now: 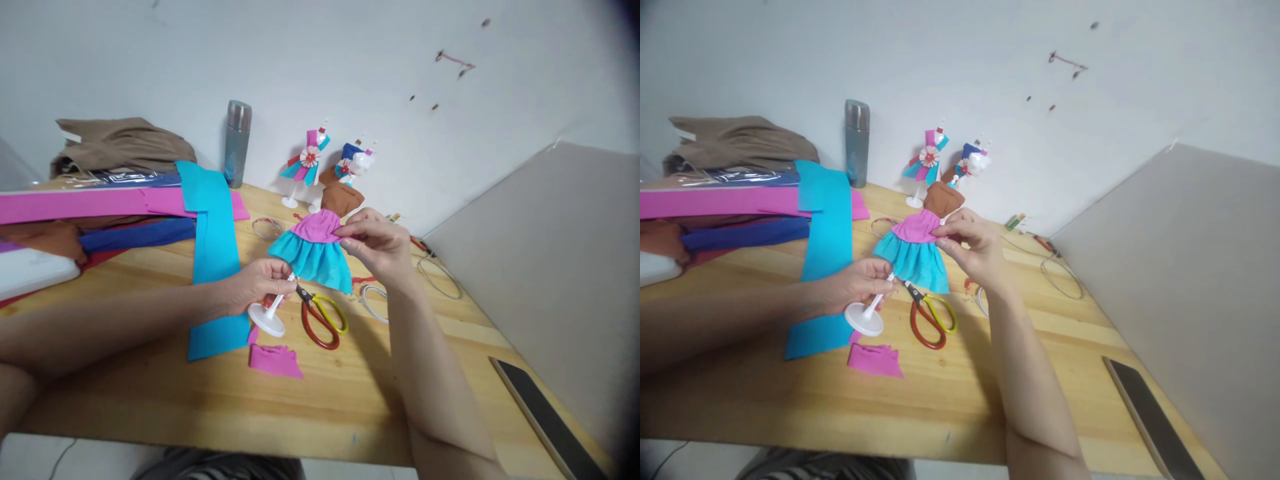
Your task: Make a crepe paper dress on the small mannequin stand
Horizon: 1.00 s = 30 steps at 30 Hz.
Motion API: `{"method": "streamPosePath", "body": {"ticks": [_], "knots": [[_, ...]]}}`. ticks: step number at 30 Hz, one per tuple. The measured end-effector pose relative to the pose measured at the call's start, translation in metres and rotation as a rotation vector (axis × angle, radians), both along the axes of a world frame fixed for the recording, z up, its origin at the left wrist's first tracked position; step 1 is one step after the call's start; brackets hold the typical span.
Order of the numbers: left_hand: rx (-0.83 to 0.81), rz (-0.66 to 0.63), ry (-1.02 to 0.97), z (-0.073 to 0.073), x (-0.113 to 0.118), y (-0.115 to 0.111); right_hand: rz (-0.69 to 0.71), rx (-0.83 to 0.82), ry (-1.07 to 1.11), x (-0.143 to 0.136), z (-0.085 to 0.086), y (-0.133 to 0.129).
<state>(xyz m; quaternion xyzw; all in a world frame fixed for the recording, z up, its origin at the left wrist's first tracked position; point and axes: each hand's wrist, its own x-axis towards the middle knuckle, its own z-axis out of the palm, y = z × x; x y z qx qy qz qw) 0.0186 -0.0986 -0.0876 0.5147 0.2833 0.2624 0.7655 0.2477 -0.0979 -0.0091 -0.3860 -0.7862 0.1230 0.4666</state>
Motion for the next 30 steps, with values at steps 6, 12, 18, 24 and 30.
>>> {"method": "streamPosePath", "body": {"ticks": [6, 12, 18, 24, 30], "knots": [[-0.021, -0.075, 0.026, 0.001, -0.003, 0.003, 0.110, -0.172, 0.009, 0.008, 0.000, 0.001], [-0.074, -0.207, 0.006, 0.001, -0.006, 0.006, 0.095, -0.071, -0.176, 0.007, -0.001, 0.001], [-0.124, -0.173, 0.030, -0.002, -0.002, -0.005, 0.177, -0.244, -0.242, 0.008, -0.003, 0.005], [-0.114, -0.099, 0.279, 0.005, 0.000, -0.031, 0.321, -0.586, -0.122, 0.006, -0.019, 0.013], [-0.057, -0.235, 0.452, 0.014, -0.001, -0.029, 0.379, -0.876, -0.117, 0.004, -0.048, 0.023]]}}
